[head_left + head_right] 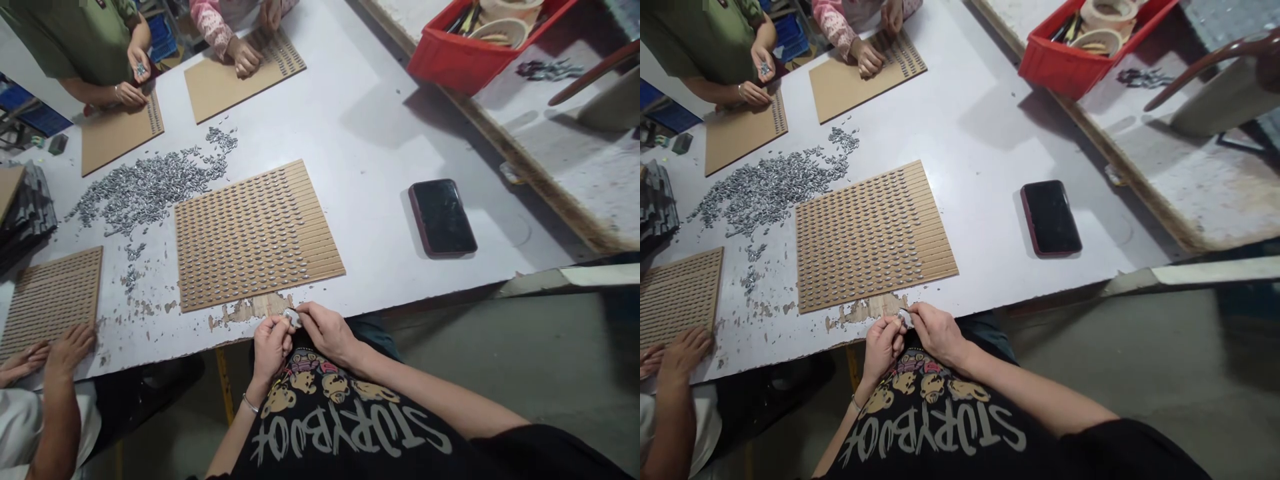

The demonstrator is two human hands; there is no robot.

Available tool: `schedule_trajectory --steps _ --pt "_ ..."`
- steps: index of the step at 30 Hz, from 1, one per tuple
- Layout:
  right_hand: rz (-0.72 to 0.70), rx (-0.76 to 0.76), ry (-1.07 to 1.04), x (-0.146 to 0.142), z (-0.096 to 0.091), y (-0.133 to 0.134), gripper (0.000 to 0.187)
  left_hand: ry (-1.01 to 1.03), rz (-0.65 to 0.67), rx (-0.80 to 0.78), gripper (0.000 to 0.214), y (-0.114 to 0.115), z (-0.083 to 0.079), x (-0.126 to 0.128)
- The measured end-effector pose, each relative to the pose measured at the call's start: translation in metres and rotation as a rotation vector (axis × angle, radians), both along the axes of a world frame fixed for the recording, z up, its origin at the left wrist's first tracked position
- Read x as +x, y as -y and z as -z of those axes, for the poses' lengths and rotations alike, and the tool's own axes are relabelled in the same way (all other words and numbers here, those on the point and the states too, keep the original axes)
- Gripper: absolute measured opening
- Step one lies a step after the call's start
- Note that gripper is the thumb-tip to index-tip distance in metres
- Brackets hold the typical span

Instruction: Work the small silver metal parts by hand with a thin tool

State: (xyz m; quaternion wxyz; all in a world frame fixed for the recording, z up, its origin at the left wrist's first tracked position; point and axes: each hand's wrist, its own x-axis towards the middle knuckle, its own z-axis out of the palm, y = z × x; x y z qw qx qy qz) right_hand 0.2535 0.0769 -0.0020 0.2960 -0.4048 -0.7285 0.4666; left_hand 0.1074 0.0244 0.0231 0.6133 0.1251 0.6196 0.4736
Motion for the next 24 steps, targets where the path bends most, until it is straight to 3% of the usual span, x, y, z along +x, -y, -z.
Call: schedule_trajectory --steps 4,7,24 --pt "-0.013 -0.464 -0.145 -0.004 -0.007 0.000 0.014 0.004 0.002 0.017 0.032 0.002 0.001 0.000" --pt "-0.003 -0.614 -0.226 -0.007 -0.011 0.001 0.018 0.026 -0.005 0.025 0.031 0.003 0.003 -0.001" --pt "0.010 -0.596 -0.226 -0.009 -0.009 0.002 0.026 -0.010 -0.002 -0.025 0.032 -0.001 -0.003 0.000"
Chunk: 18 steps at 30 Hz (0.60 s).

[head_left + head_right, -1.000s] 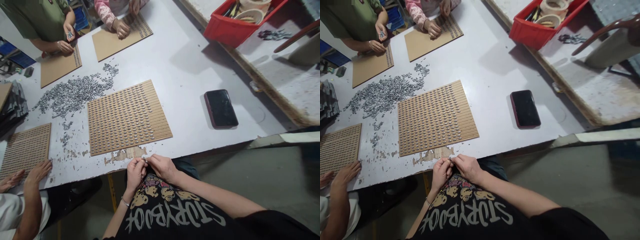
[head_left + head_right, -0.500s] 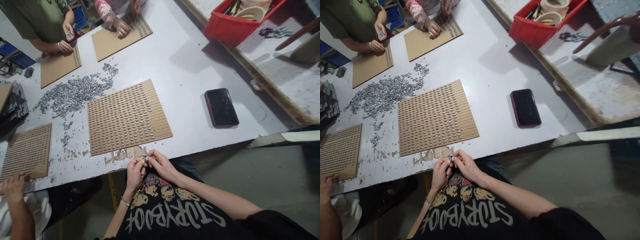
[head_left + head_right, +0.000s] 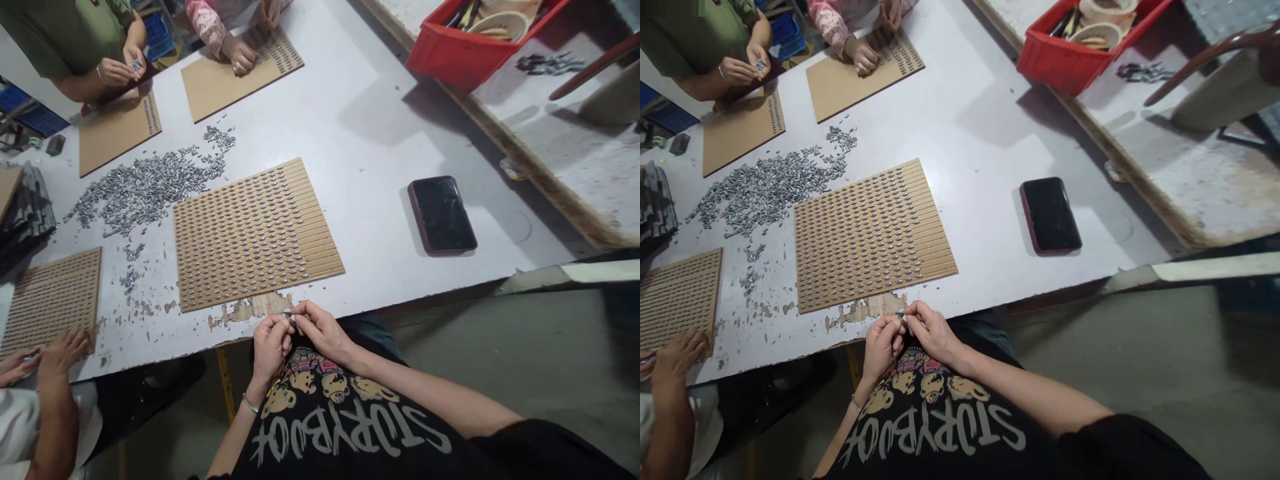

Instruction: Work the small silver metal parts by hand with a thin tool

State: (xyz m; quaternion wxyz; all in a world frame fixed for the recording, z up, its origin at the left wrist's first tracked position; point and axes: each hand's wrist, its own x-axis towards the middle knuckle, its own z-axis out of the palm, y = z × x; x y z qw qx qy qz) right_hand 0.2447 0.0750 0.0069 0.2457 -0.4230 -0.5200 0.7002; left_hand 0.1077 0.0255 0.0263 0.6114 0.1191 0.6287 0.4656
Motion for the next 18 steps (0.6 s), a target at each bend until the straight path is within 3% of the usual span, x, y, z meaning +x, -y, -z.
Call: schedule_trajectory --steps 8,18 --pt "0.034 -0.040 -0.033 -0.0012 0.0068 0.0023 0.025 0.001 0.016 0.012 0.032 0.0030 0.0048 -0.0018" --pt "0.017 -0.008 0.004 -0.0005 -0.0003 -0.0004 0.023 -0.060 0.061 0.007 0.031 0.0020 0.0035 -0.0025"
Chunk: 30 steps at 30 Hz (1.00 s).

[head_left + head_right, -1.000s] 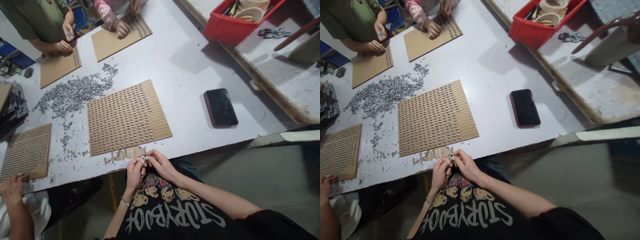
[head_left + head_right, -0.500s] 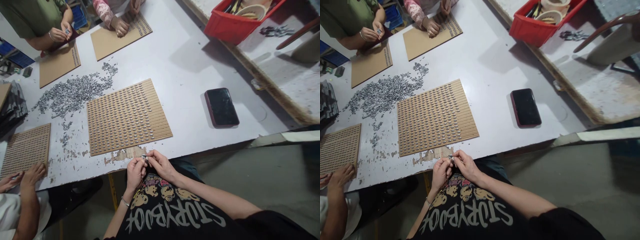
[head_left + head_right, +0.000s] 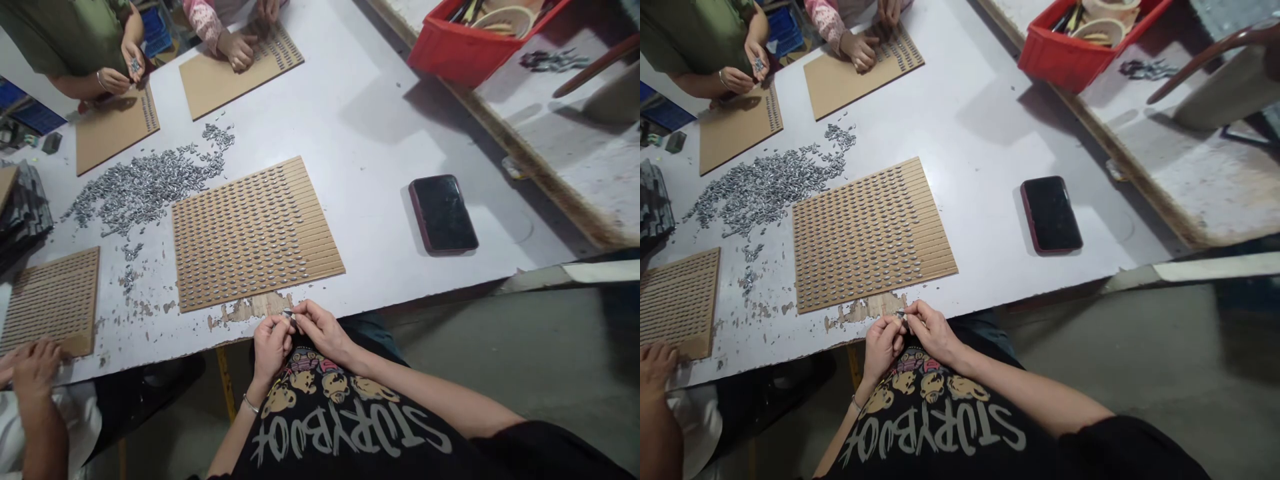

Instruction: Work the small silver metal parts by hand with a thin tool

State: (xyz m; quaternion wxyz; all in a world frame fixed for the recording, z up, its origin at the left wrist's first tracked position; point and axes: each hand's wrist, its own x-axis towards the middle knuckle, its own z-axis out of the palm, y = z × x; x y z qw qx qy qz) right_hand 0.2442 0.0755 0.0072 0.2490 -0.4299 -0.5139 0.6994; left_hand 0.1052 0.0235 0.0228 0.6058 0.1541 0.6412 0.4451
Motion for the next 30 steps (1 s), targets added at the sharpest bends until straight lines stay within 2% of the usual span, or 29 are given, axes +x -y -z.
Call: schedule_trajectory --steps 5,10,22,30 --pt "0.000 0.026 0.016 -0.0010 0.0011 0.0013 0.022 -0.015 0.005 0.007 0.029 0.0007 0.0005 0.0003" --pt "0.037 -0.019 -0.015 -0.0020 0.0045 0.0028 0.027 -0.016 0.008 -0.009 0.030 0.0006 0.0001 0.0003" --pt "0.015 0.014 0.012 -0.0005 0.0016 0.0014 0.026 -0.052 0.020 -0.022 0.035 -0.0028 -0.0063 0.0017" --pt "0.012 0.002 -0.004 -0.0013 0.0008 0.0010 0.025 -0.057 0.026 -0.009 0.032 -0.0019 -0.0043 0.0009"
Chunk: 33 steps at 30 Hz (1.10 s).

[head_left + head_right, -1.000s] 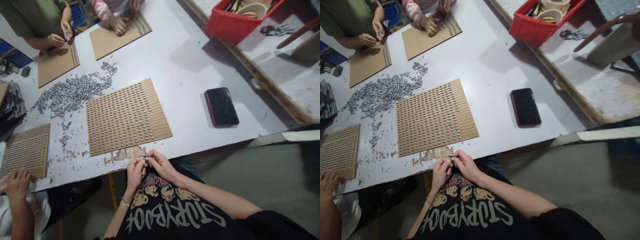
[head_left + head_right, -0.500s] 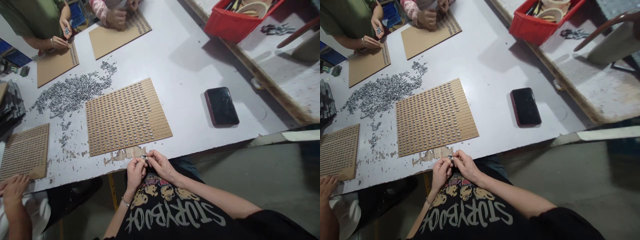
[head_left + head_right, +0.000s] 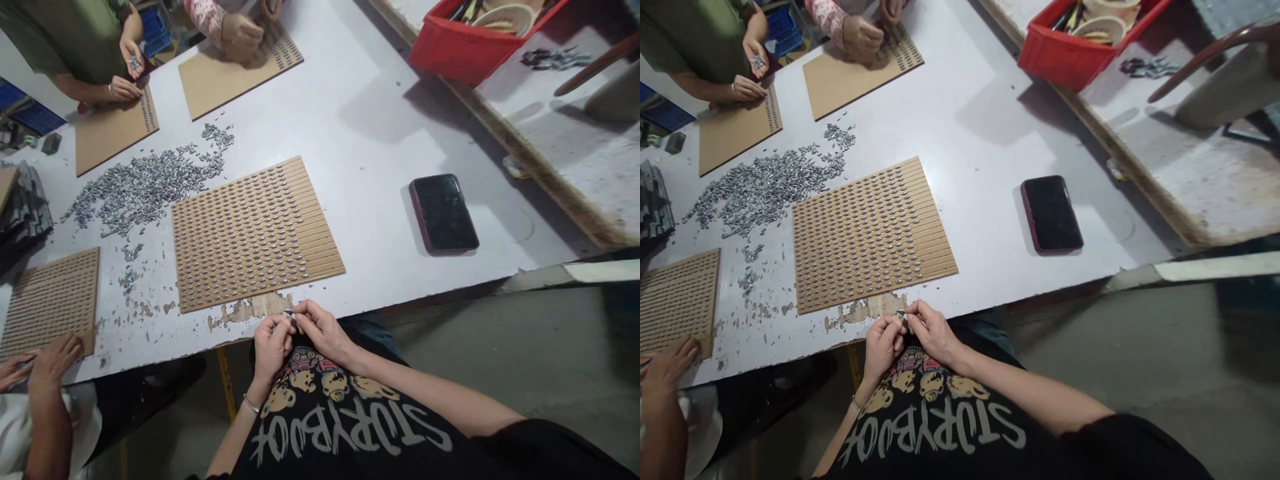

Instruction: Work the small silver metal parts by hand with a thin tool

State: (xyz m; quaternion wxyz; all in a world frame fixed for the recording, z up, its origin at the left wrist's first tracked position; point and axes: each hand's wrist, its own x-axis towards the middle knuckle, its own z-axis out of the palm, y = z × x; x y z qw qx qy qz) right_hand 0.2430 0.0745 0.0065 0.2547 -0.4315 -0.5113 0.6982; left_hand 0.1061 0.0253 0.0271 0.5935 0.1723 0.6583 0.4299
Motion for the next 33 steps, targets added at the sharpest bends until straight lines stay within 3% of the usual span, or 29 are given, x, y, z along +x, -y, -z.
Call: schedule_trajectory --steps 26,33 --pt "-0.012 0.090 0.041 0.0012 0.0036 0.0035 0.023 -0.021 0.001 0.004 0.031 0.0008 0.0024 0.0001" --pt "0.035 0.054 0.038 0.0009 0.0054 0.0038 0.025 -0.006 -0.001 -0.006 0.035 0.0018 0.0023 0.0001"
